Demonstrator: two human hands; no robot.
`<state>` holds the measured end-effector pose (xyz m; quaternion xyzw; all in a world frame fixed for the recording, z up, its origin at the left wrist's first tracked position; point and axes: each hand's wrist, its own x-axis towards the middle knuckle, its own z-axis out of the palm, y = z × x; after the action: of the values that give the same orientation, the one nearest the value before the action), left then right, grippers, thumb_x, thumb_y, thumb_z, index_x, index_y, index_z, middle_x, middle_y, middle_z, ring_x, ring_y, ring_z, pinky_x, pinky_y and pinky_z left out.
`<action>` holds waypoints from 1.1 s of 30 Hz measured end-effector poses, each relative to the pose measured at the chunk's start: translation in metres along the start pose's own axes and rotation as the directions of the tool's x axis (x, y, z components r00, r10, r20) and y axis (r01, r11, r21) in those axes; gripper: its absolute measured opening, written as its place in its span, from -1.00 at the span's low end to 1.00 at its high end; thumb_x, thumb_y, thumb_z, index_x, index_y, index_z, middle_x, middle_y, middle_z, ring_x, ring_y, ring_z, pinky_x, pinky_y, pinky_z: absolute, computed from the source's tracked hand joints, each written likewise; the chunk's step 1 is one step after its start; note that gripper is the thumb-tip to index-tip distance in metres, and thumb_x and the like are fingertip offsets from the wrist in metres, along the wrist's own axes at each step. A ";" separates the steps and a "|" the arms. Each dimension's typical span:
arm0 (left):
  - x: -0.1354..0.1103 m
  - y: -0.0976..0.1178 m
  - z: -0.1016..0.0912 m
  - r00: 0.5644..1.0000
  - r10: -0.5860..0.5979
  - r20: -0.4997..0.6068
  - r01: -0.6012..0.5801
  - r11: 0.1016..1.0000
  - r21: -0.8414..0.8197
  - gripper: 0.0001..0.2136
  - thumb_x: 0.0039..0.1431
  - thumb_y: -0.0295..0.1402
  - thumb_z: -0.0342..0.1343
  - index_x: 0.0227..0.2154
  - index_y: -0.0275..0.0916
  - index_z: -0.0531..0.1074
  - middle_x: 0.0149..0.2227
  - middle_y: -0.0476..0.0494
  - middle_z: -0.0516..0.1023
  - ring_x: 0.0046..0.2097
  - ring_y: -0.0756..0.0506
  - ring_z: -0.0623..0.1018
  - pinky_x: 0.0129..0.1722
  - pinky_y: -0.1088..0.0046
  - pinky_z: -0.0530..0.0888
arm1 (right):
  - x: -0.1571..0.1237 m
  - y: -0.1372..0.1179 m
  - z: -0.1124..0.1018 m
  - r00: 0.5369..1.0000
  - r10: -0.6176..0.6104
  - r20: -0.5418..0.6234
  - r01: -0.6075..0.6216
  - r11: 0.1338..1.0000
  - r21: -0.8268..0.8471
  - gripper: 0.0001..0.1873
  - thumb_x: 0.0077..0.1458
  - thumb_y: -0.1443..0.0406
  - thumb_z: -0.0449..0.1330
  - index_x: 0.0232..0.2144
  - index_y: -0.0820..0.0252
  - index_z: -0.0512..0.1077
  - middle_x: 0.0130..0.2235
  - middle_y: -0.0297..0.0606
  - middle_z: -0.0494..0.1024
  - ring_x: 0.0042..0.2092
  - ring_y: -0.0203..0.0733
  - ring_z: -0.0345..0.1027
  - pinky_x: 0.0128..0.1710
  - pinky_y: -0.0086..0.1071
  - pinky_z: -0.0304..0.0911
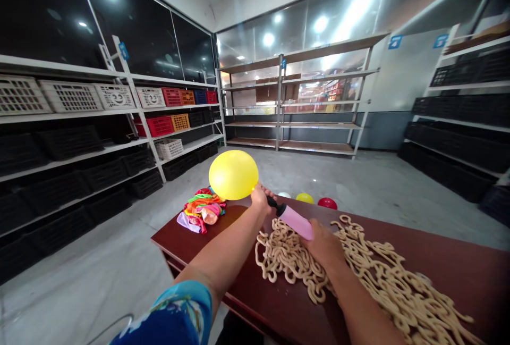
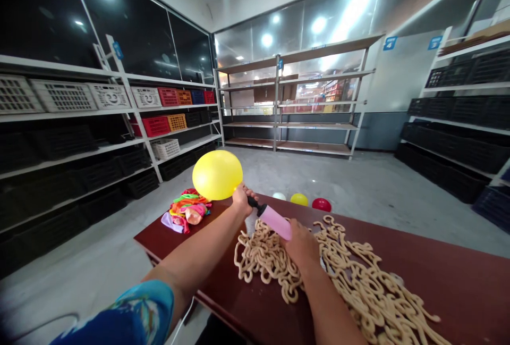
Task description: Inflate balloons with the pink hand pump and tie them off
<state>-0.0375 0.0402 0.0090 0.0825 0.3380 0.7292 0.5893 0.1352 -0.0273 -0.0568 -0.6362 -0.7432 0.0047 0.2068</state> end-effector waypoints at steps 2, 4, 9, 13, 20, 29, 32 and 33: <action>-0.002 0.001 0.001 1.000 0.002 0.003 -0.002 1.000 0.004 -0.71 0.05 -0.32 -0.02 -0.62 -0.19 -0.04 -0.70 0.10 -0.03 -0.70 0.06 0.12 -0.68 0.50 0.16 | -0.002 -0.003 -0.005 1.000 -0.015 -0.009 0.016 1.000 0.012 -0.69 -0.02 0.19 0.14 -0.19 0.12 0.27 -0.21 -0.23 0.47 -0.17 -0.12 0.36 -0.35 -0.38 0.08; 0.000 0.009 0.002 1.000 0.023 0.019 -0.023 1.000 0.010 -0.72 0.06 -0.31 -0.03 -0.62 -0.19 -0.03 -0.71 0.10 -0.02 -0.69 0.06 0.13 -0.68 0.50 0.17 | -0.002 -0.005 -0.010 1.000 -0.012 -0.008 0.013 1.000 0.013 -0.71 -0.01 0.20 0.13 -0.20 0.12 0.27 -0.22 -0.23 0.47 -0.17 -0.13 0.35 -0.36 -0.40 0.08; 0.009 0.052 0.009 0.992 0.102 0.071 -0.103 0.995 0.008 -0.71 0.07 -0.31 -0.04 -0.62 -0.19 -0.04 -0.71 0.10 -0.01 -0.70 0.05 0.13 -0.67 0.50 0.15 | 0.002 0.002 -0.008 0.997 -0.027 -0.066 0.028 1.000 0.015 -0.72 -0.01 0.22 0.13 -0.20 0.13 0.28 -0.21 -0.23 0.46 -0.17 -0.13 0.33 -0.35 -0.40 0.07; 0.013 0.083 0.013 0.985 0.168 0.039 -0.168 0.986 0.009 -0.71 0.07 -0.33 -0.03 -0.62 -0.19 -0.04 -0.71 0.12 -0.02 -0.70 0.06 0.12 -0.66 0.51 0.15 | 0.007 0.010 0.000 0.994 -0.008 -0.106 0.008 1.000 -0.005 -0.74 -0.03 0.27 0.14 -0.22 0.14 0.29 -0.24 -0.24 0.46 -0.19 -0.14 0.33 -0.34 -0.38 0.06; 0.011 0.054 -0.001 0.990 0.126 0.063 -0.126 0.992 -0.005 -0.69 0.09 -0.29 -0.05 -0.60 -0.19 -0.07 -0.71 0.14 -0.05 -0.71 0.08 0.10 -0.66 0.53 0.13 | 0.002 0.004 0.000 0.998 0.042 -0.039 -0.044 0.998 -0.048 -0.68 -0.06 0.23 0.19 -0.22 0.18 0.29 -0.24 -0.18 0.44 -0.18 -0.12 0.32 -0.28 -0.37 0.07; -0.006 -0.003 0.002 0.996 0.068 0.061 -0.068 0.998 0.008 -0.72 0.07 -0.34 -0.07 -0.62 -0.19 -0.07 -0.72 0.13 -0.05 -0.71 0.07 0.12 -0.67 0.52 0.15 | -0.002 -0.004 -0.010 0.997 0.069 -0.036 -0.070 0.997 -0.026 -0.54 -0.10 0.14 0.23 -0.14 0.20 0.30 -0.19 -0.13 0.45 -0.14 -0.04 0.29 -0.17 -0.26 0.10; -0.009 -0.006 0.000 0.997 0.050 0.062 -0.051 0.999 0.011 -0.74 0.07 -0.37 -0.09 -0.62 -0.19 -0.06 -0.73 0.13 -0.01 -0.71 0.08 0.14 -0.66 0.52 0.18 | -0.008 -0.011 -0.021 0.983 0.036 -0.182 -0.043 0.998 -0.036 -0.25 -0.16 0.03 0.26 0.05 0.21 0.19 -0.04 -0.03 0.37 -0.01 0.07 0.18 0.02 -0.05 -0.06; -0.010 -0.008 -0.001 0.997 0.019 0.068 -0.021 1.000 0.023 -0.74 0.07 -0.37 -0.10 -0.62 -0.19 -0.07 -0.73 0.13 -0.01 -0.71 0.08 0.15 -0.66 0.53 0.19 | -0.010 -0.014 -0.024 0.973 -0.016 -0.230 0.008 0.999 -0.038 -0.19 -0.15 0.02 0.25 0.11 0.18 0.12 0.03 -0.02 0.31 0.04 0.07 0.13 0.06 -0.01 -0.15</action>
<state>-0.0286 0.0314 0.0058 0.1177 0.3256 0.7277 0.5920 0.1304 -0.0453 -0.0336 -0.6317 -0.7180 -0.0839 0.2800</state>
